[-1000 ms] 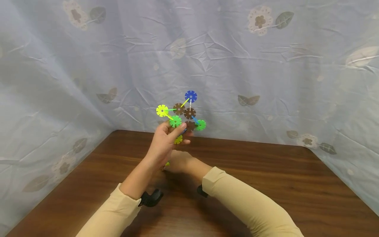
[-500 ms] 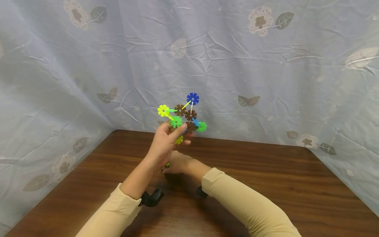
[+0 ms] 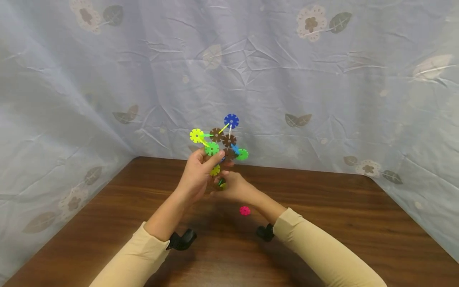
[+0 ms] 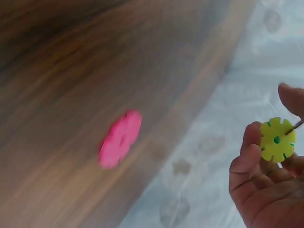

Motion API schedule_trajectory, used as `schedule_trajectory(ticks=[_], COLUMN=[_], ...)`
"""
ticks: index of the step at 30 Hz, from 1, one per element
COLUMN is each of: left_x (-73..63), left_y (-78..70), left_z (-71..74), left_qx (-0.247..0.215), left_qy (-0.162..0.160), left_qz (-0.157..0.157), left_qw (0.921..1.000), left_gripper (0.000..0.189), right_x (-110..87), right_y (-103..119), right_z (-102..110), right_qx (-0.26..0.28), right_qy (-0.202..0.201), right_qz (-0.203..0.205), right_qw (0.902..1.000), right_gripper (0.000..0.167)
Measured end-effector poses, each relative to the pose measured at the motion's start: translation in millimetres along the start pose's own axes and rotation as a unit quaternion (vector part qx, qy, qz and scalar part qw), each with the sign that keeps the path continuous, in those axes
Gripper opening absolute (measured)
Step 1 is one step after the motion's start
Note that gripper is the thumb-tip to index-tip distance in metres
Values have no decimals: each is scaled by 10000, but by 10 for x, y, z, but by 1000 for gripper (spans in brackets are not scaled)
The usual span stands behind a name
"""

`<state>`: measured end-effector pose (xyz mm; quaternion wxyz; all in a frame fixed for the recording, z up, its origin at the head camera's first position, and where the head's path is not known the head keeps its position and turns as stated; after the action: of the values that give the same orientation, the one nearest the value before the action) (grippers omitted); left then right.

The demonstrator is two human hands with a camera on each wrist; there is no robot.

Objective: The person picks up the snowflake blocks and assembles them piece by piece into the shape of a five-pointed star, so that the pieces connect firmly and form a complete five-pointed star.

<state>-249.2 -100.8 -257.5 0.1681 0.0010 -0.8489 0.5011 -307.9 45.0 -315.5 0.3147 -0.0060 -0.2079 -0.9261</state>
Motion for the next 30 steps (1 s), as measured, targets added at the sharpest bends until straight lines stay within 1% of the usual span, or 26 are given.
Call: schedule_trajectory(ticks=[2,4,9,12,14,16,18,20,23,26,30], left_x=[6,13,28,30,31,28,23,18,23,20,11], left_y=[21,48,123,163,187,205,218,224,235,236,231], left_z=[2,5,-10,-31,-47,-59,-73,-80,-87,-86,-92], left_qx=[73,136,198,179,182,202,208,232,250,249,193], left_qy=[26,62,136,136,123,111,87,49,9,-21,-27], left_qz=[-3,-8,19,14,24,43,78,97,102,101,99], left_qw=[10000,9999,9997,9997,9998,9997,9997,9997,9996,9996,9998], left_gripper=[12,12,13,16,18,19,20,20,20,20,21], right_x=[-134,-262,-591,-773,-877,-963,-1027,-1066,-1087,-1093,-1107], right_y=[-66,-134,-278,-358,-405,-445,-474,-488,-494,-473,-444], right_z=[119,227,448,526,559,579,592,605,620,643,678], right_qx=[136,175,163,211,222,271,344,433,504,559,668], right_qy=[-272,-524,-885,-1036,-1133,-1185,-1184,-1187,-1255,-1439,-1568], right_qz=[-48,58,308,393,353,227,72,-33,-40,63,128], right_qw=[9995,9985,9955,9936,9927,9923,9923,9920,9908,9880,9853], right_gripper=[31,25,16,18,26,38,47,50,45,38,35])
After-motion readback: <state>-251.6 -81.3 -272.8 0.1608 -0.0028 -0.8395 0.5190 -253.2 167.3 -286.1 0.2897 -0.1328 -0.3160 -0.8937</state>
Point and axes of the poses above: each hand's wrist, its own x-axis towards the middle knuckle, its own z-axis out of the back of the hand, y = z × x, the point moved 1 cm from there along x, towards the middle knuckle, and after that the axes turned 14 degrees about -x, right-handed, at the moved point
